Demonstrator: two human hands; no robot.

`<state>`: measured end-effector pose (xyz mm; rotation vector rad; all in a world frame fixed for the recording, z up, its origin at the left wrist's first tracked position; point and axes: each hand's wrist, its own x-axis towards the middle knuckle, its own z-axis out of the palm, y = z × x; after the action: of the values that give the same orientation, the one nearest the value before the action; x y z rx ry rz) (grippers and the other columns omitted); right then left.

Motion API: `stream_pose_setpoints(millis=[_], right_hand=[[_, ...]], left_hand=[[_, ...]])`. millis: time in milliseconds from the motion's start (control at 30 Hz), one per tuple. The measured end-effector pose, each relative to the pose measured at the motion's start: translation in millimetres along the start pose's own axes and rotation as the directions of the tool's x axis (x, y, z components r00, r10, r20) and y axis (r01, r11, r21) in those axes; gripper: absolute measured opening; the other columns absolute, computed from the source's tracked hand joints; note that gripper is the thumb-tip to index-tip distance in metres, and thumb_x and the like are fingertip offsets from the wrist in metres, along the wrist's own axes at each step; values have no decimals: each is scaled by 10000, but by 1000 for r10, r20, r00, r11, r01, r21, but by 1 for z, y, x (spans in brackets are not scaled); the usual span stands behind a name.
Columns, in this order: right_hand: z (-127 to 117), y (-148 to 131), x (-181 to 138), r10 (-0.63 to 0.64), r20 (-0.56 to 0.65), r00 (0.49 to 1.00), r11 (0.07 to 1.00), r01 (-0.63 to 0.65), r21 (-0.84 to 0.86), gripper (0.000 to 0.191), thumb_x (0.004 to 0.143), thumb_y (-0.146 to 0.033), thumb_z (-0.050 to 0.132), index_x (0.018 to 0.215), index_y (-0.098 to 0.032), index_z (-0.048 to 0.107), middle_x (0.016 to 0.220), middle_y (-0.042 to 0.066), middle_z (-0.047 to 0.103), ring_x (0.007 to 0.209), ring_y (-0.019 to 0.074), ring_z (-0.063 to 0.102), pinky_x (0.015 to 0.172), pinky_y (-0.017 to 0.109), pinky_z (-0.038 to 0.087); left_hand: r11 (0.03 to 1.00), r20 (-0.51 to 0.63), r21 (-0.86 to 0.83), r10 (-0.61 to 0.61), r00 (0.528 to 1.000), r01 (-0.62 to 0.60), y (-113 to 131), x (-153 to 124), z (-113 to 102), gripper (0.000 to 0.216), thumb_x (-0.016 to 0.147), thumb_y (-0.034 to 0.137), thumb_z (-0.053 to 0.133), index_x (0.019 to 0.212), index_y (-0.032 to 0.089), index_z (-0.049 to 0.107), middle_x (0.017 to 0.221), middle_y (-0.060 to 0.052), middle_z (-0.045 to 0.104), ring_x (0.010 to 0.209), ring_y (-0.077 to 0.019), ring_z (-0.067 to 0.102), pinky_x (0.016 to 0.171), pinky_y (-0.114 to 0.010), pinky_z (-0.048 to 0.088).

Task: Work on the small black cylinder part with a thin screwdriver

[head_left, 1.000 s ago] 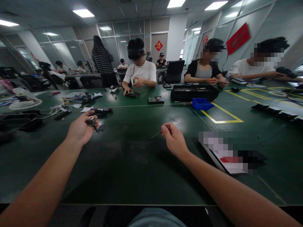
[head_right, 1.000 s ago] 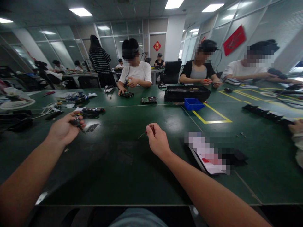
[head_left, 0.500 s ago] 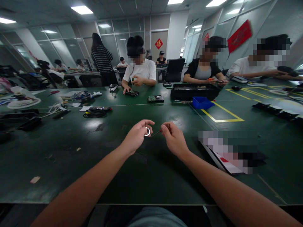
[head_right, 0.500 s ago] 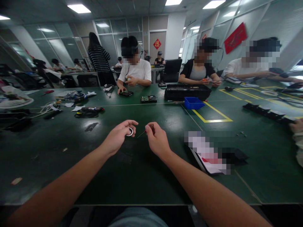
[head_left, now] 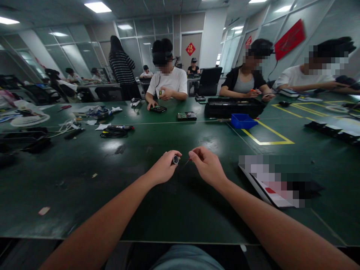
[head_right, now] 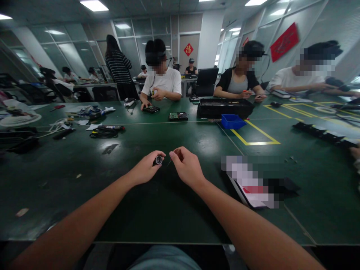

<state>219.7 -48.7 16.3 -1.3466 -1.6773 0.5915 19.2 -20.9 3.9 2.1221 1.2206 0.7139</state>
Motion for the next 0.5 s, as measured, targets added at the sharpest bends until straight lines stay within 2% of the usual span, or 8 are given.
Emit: stream_pose_setpoints(millis=[100,167,267,333,500], right_hand=[[-1,0,0,23,-9,1000,999,-23,29,331,915,-507,599,753,-220,633,660,7,633,598,179,565,571,315,401],[-1,2,1,29,-43,999,996,-25,91,316,905,-499,615,763,-217,627,652,-1,622,595,173,561,573,311,407],[0,5,2,11,-132,991,974,20,227,242,928,-438,586,850,-214,635,719,3,644,670,177,601,644,319,455],[1,6,2,0,-196,981,948,63,312,199,936,-400,570,919,-216,642,788,14,665,734,181,628,701,330,488],[1,4,2,-5,-247,969,908,108,405,175,915,-380,591,960,-223,652,814,20,670,745,182,646,723,350,532]], left_hand=[[996,-1,53,75,997,-75,-3,4,0,295,856,145,639,1142,208,677,1185,-87,666,1148,-275,573,1046,-451,418],[994,-20,49,101,995,-99,-4,5,1,347,849,128,662,1180,229,679,1210,-66,668,1175,-260,571,1073,-440,403],[999,-87,5,37,996,-36,-4,5,3,443,846,126,687,1273,230,638,1228,-64,672,1162,-244,591,1053,-416,427],[1000,-120,9,7,993,-6,-3,5,3,425,834,136,715,1246,219,652,1218,-67,681,1156,-249,594,1041,-414,436],[998,-146,44,40,988,-34,-3,5,3,334,840,168,733,1162,241,689,1166,-43,701,1137,-250,594,1024,-418,439]])
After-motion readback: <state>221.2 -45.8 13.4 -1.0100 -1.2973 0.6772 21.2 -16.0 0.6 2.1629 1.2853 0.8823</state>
